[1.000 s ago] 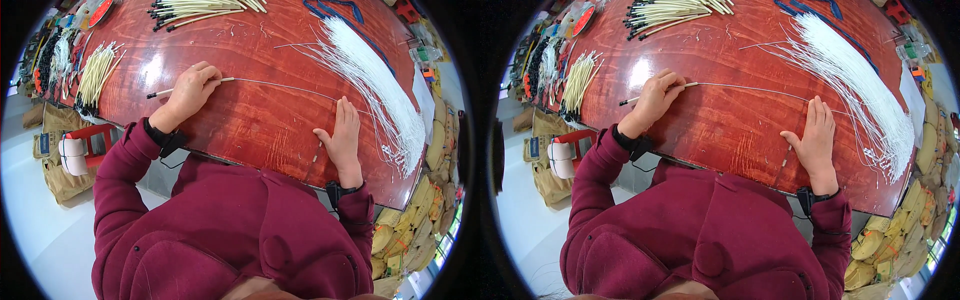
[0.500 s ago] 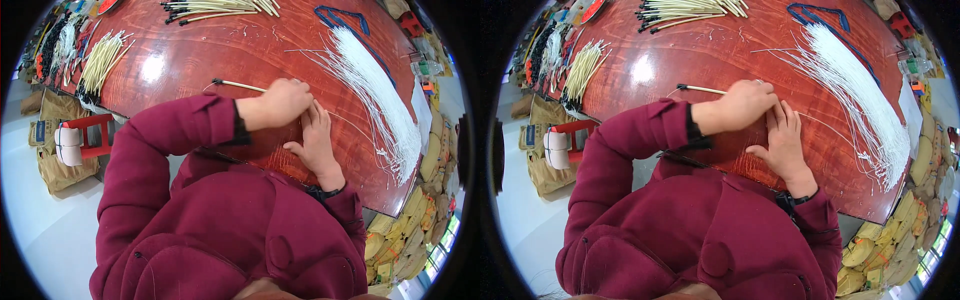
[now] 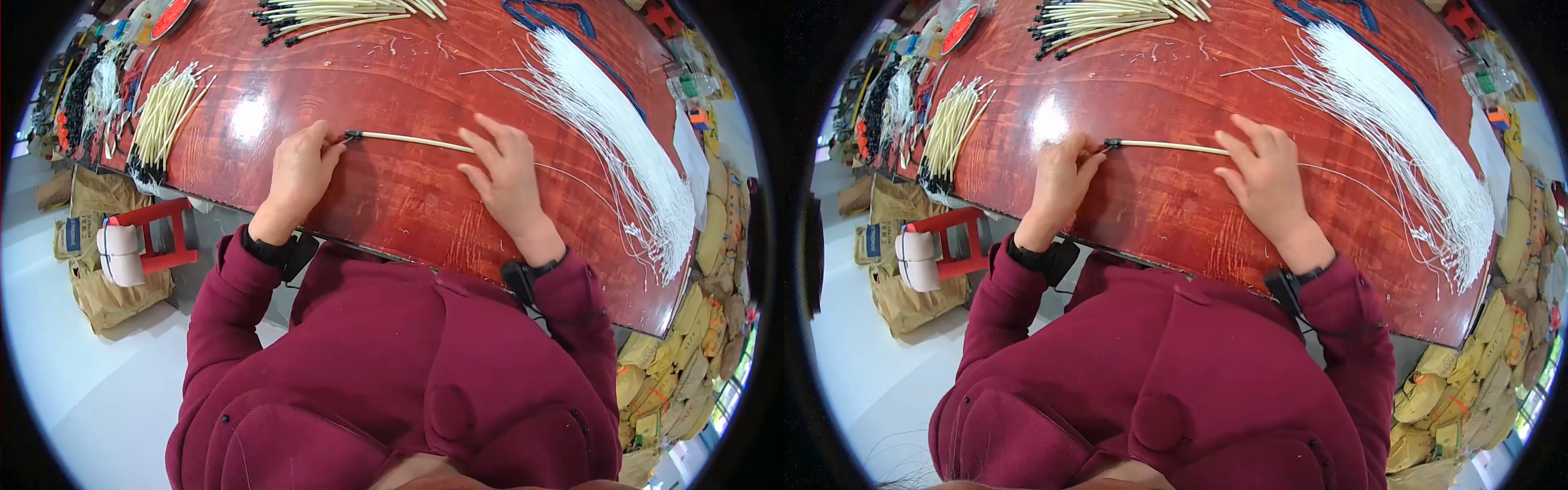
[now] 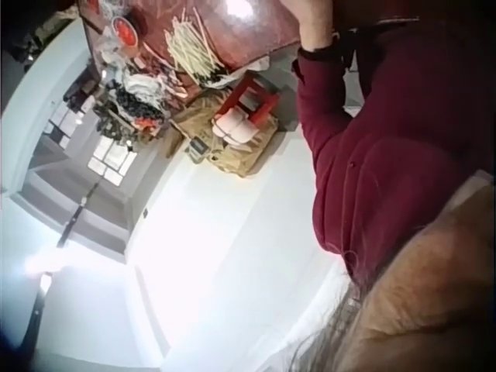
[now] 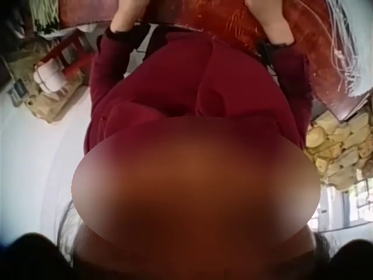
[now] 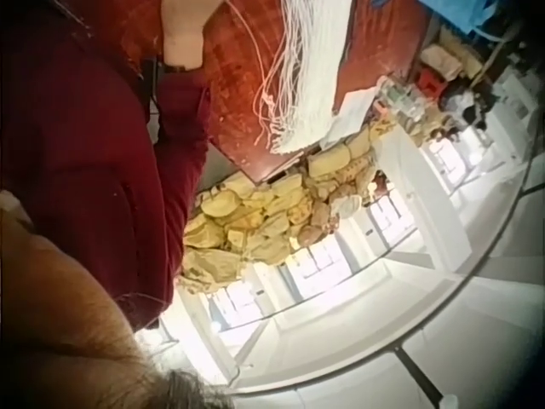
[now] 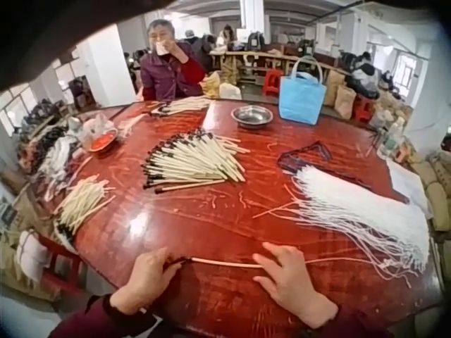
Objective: Manually attaching fine white fibers to wooden sticks to assemble brushes.
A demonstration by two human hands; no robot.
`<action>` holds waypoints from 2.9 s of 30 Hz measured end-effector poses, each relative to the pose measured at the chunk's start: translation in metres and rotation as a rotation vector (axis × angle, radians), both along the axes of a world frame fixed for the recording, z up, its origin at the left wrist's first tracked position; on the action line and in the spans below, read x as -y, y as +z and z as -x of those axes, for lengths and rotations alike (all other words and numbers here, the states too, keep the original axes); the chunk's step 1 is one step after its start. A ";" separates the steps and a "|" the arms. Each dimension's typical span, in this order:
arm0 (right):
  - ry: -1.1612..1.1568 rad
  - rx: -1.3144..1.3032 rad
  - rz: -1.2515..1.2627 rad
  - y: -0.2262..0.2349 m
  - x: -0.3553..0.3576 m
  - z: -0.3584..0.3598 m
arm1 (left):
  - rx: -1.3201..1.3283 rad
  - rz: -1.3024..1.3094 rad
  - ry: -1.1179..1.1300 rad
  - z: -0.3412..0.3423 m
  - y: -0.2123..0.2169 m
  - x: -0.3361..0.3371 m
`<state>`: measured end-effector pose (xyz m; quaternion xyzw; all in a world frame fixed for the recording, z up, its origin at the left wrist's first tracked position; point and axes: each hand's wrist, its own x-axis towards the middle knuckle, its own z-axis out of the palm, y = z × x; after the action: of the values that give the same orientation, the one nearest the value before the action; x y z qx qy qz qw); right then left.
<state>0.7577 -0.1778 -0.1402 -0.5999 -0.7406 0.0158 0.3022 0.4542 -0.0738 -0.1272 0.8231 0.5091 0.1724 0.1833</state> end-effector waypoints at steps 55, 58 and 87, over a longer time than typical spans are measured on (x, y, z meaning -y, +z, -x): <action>-0.045 0.226 0.424 -0.014 0.111 -0.126 | -0.083 0.071 -1.047 -0.291 -0.008 -0.019; -0.077 0.252 0.430 -0.013 0.116 -0.122 | 0.060 0.207 -0.942 -0.257 -0.002 -0.033; -0.050 0.288 0.367 0.002 0.087 -0.107 | 0.132 0.147 -0.172 -0.073 0.005 -0.025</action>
<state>0.8646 -0.2652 -0.1383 -0.6592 -0.7456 0.0568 0.0795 0.5273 -0.0484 -0.1220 0.8349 0.4349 0.1719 0.2903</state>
